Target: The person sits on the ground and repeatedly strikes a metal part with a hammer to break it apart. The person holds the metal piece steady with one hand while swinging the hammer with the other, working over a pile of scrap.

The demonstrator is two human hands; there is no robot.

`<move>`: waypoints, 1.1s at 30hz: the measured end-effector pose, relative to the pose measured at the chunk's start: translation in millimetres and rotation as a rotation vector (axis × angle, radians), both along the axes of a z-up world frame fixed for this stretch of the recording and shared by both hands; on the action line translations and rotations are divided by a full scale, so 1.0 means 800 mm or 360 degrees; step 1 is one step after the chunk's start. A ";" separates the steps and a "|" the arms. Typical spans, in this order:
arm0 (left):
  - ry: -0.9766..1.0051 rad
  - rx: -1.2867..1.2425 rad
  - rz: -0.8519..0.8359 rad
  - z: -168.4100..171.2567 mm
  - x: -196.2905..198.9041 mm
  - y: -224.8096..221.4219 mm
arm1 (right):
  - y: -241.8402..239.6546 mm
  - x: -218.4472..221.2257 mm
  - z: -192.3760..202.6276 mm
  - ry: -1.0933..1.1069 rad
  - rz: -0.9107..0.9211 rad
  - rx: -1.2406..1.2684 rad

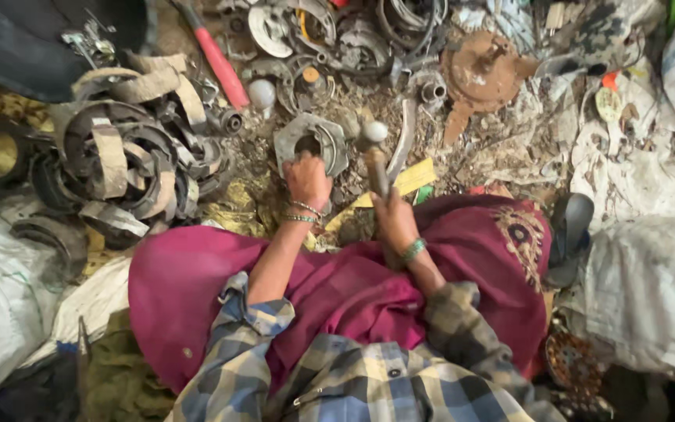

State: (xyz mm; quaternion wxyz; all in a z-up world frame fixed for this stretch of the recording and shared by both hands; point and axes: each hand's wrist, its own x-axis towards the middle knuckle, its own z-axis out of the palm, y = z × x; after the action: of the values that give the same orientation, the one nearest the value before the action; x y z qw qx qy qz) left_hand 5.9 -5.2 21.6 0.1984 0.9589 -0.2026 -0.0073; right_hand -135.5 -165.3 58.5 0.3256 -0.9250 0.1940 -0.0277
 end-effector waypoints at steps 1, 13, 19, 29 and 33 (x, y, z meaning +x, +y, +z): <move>0.0010 0.0055 0.0030 0.001 0.007 0.001 | -0.006 0.000 0.010 0.0016 -0.0074 0.0104; 0.0120 -0.0047 -0.0060 -0.011 -0.006 0.001 | -0.002 -0.036 0.249 -0.1514 0.0135 0.1121; 0.0154 0.0038 -0.0072 -0.029 -0.006 0.000 | 0.018 -0.015 0.084 -0.0073 -0.0130 0.0330; 0.0039 -0.0112 -0.0058 -0.008 -0.008 -0.001 | -0.007 -0.036 0.184 -0.0182 -0.0269 0.0773; 0.0161 -0.0037 -0.0071 0.004 -0.007 0.004 | -0.019 -0.034 0.257 -0.1298 0.0218 0.0932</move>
State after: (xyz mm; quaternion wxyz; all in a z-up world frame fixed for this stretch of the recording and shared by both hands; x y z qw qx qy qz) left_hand 0.3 -2.2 24.6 0.2194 0.9502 -0.2135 -0.0578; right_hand -162.4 -180.1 264.4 0.6216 -0.7194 -0.0105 -0.3097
